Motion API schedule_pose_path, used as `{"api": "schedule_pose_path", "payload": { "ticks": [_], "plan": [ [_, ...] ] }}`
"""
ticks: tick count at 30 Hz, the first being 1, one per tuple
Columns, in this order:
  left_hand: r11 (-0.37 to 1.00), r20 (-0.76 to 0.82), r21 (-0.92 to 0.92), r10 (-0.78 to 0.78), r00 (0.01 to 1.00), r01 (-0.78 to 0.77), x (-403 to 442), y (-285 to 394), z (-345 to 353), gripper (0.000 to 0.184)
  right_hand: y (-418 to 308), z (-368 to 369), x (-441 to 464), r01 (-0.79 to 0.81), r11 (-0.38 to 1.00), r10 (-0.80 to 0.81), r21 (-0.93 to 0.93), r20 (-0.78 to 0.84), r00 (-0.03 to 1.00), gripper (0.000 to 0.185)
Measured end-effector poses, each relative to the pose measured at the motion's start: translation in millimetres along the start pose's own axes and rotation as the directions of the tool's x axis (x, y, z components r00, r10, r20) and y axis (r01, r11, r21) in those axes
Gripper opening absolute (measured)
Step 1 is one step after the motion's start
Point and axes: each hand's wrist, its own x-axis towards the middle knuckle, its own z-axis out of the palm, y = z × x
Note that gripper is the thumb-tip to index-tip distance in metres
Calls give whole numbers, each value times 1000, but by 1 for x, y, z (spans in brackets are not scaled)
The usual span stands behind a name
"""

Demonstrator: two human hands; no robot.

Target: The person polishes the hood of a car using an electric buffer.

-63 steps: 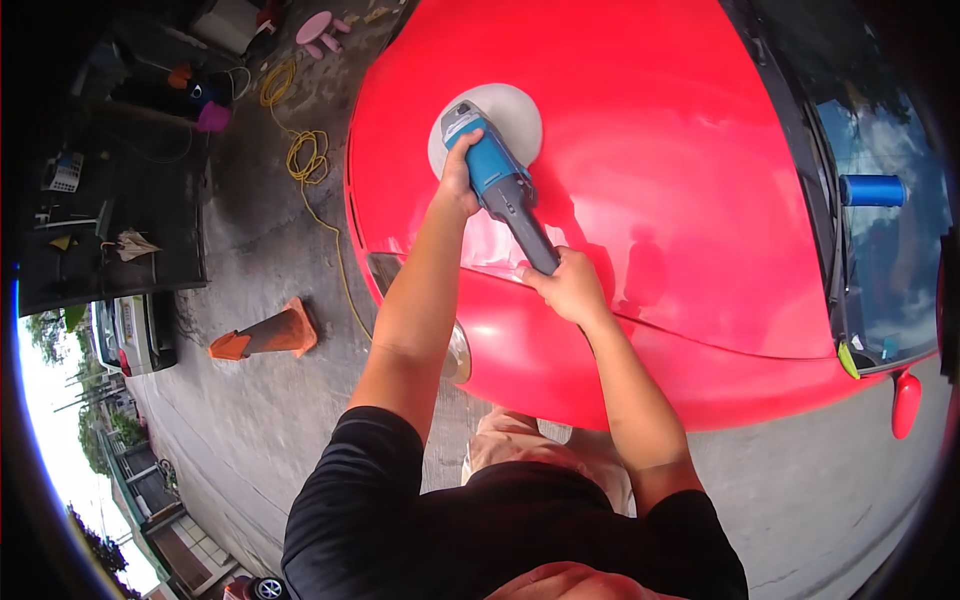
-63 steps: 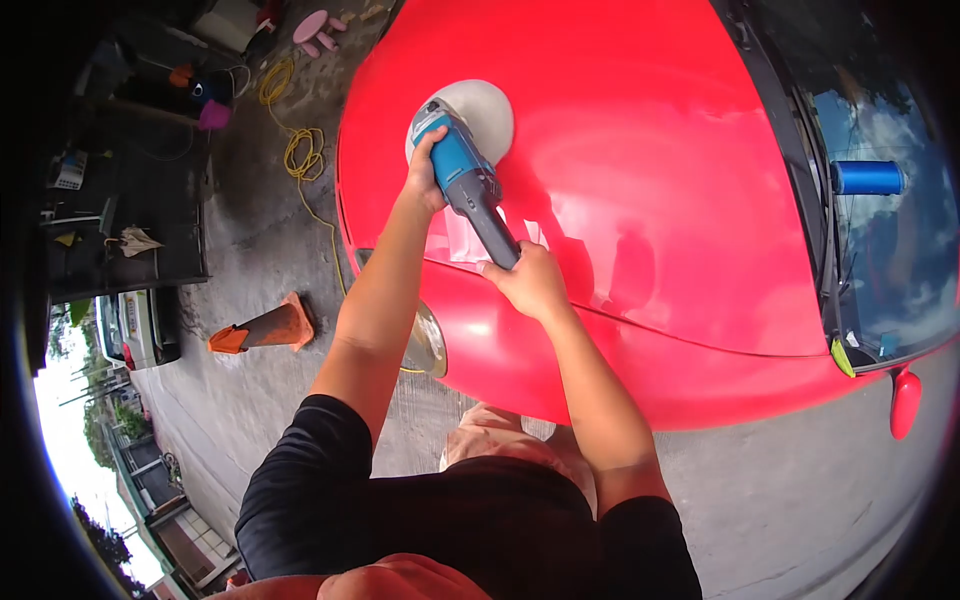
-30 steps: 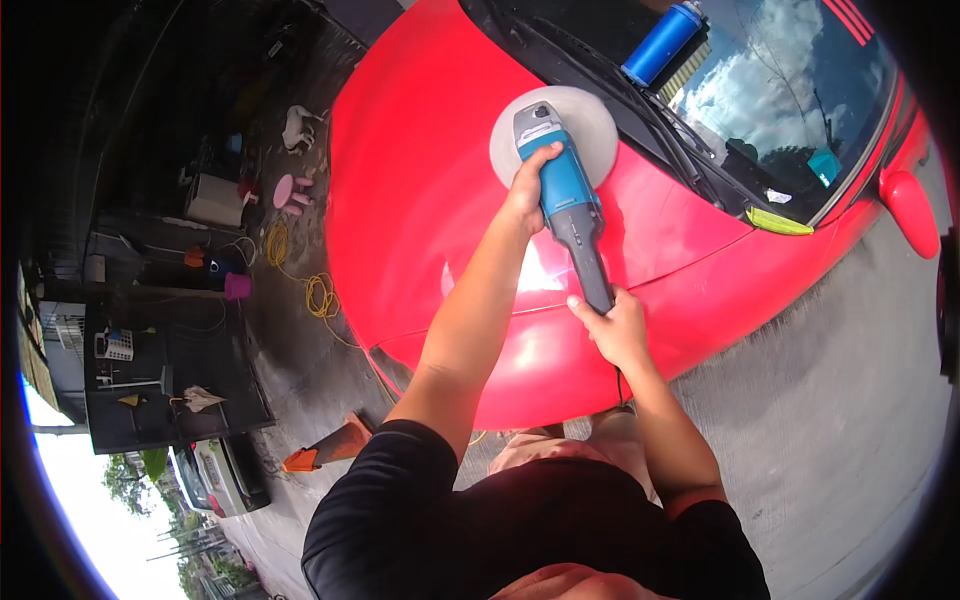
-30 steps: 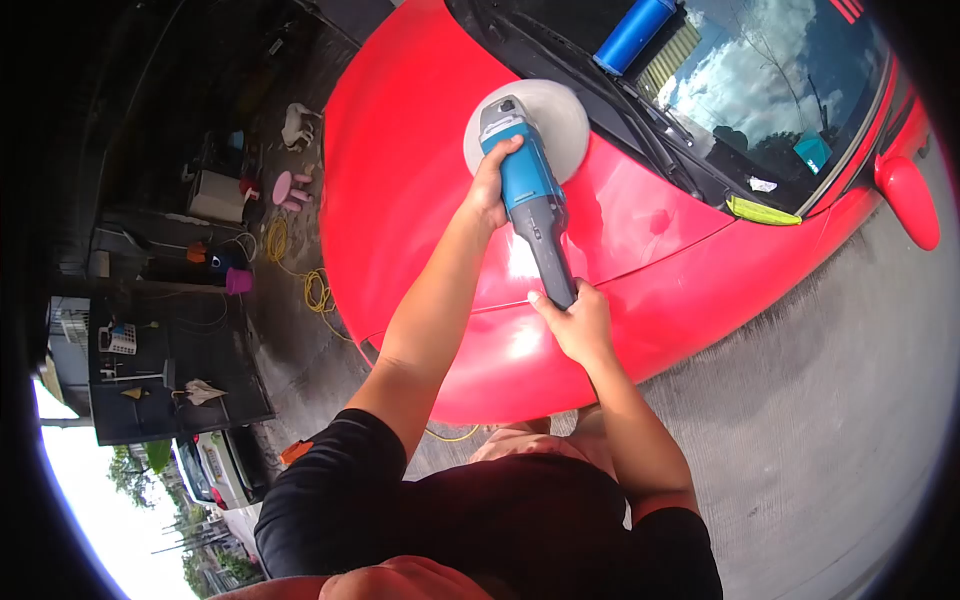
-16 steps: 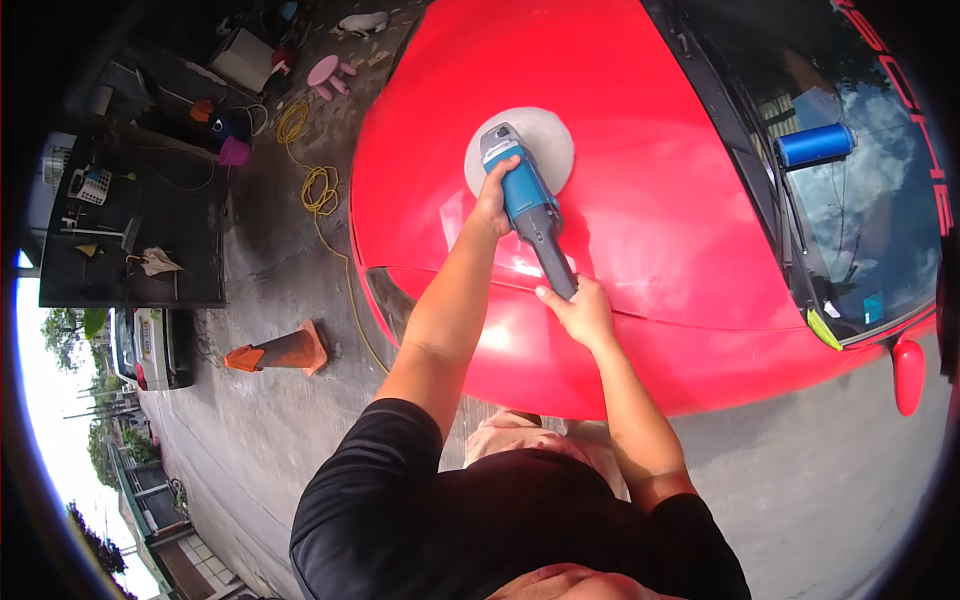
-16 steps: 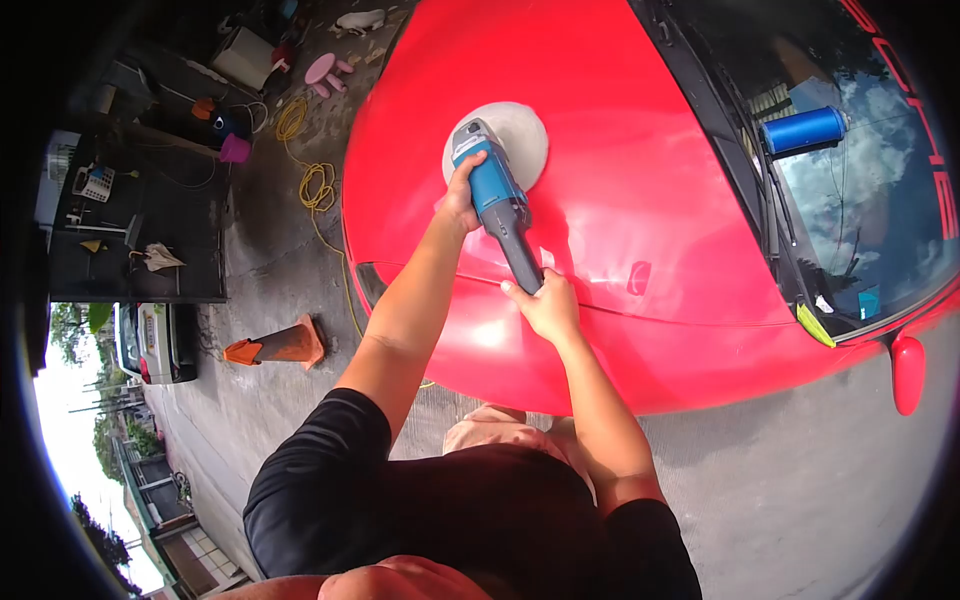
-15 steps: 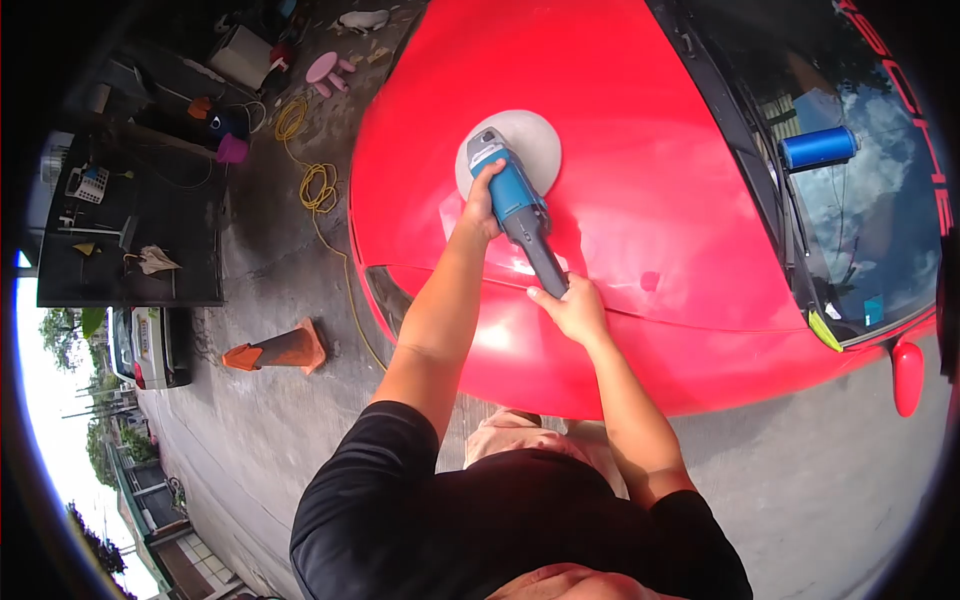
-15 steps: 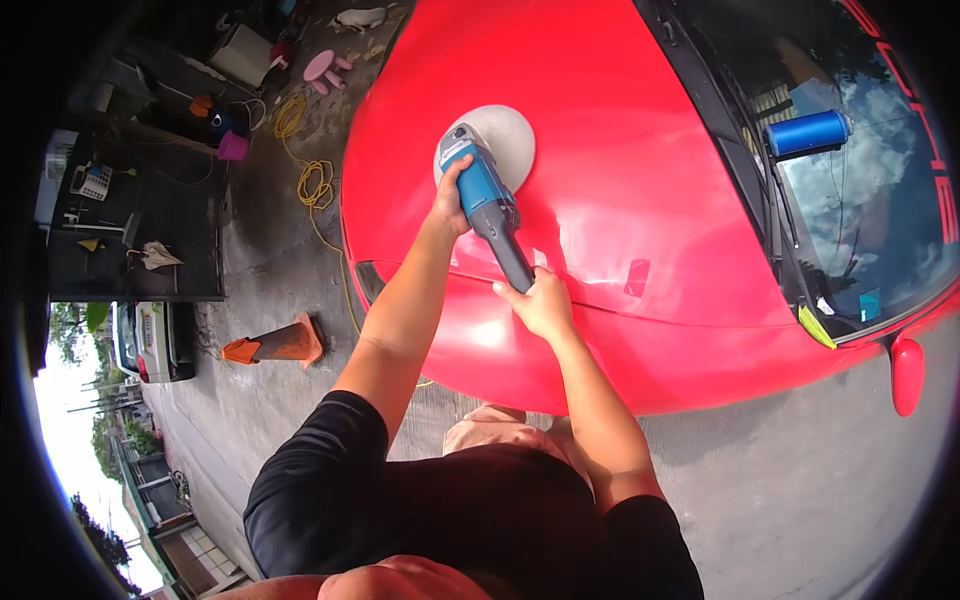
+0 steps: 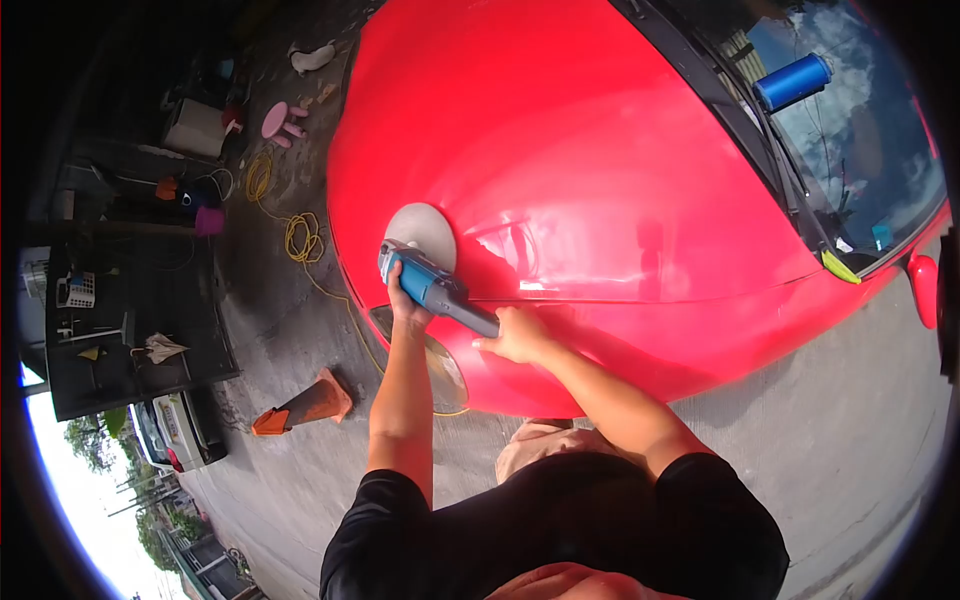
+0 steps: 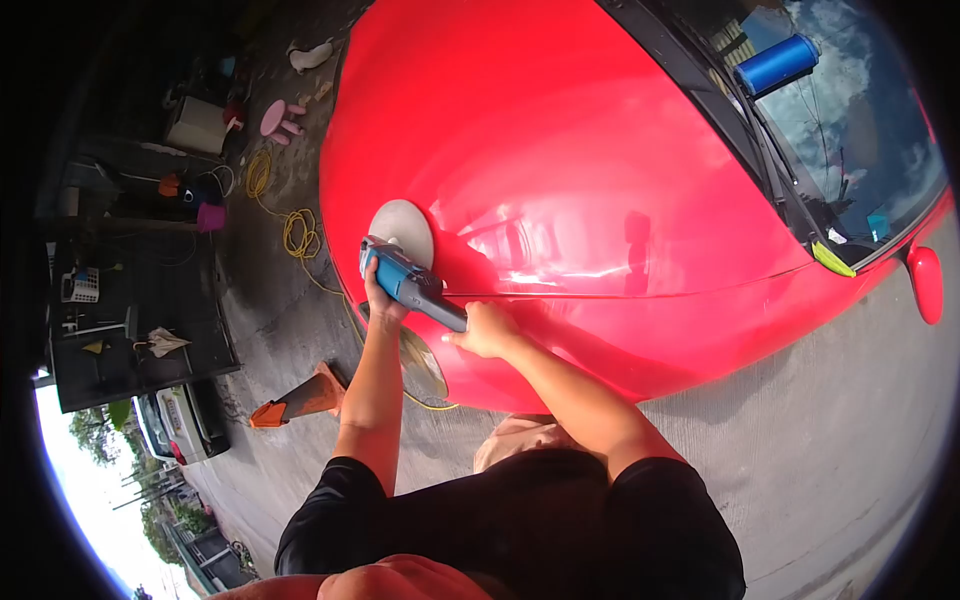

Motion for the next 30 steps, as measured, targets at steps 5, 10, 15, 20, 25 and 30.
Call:
{"api": "schedule_pose_path", "payload": {
  "ticks": [5, 10, 15, 20, 25, 30],
  "plan": [
    [991, 103, 123, -58, 993, 45, 36, -16, 119, 65, 16, -68, -24, -2, 990, 26, 139, -172, 985, 64],
    [917, 166, 371, -219, 961, 145, 54, -58, 276, 67, 45, -128, -67, 49, 931, 109, 362, -404, 908, 61],
    [822, 273, 565, -262, 926, 66, 37, -135, 409, 65, 88, -168, -116, 242, 775, 182, 584, -572, 800, 45],
    [792, 276, 610, -242, 930, 25, 4, -195, 481, 77, 91, -204, -177, 269, 613, 309, 743, -538, 784, 31],
    [821, 257, 571, -197, 946, 16, -2, -180, 471, 73, 87, -192, -162, 263, 663, 299, 701, -570, 765, 31],
    [866, 210, 495, -189, 959, 62, 51, -120, 390, 66, 63, -172, -112, 209, 743, 190, 636, -500, 845, 34]
  ]
}}
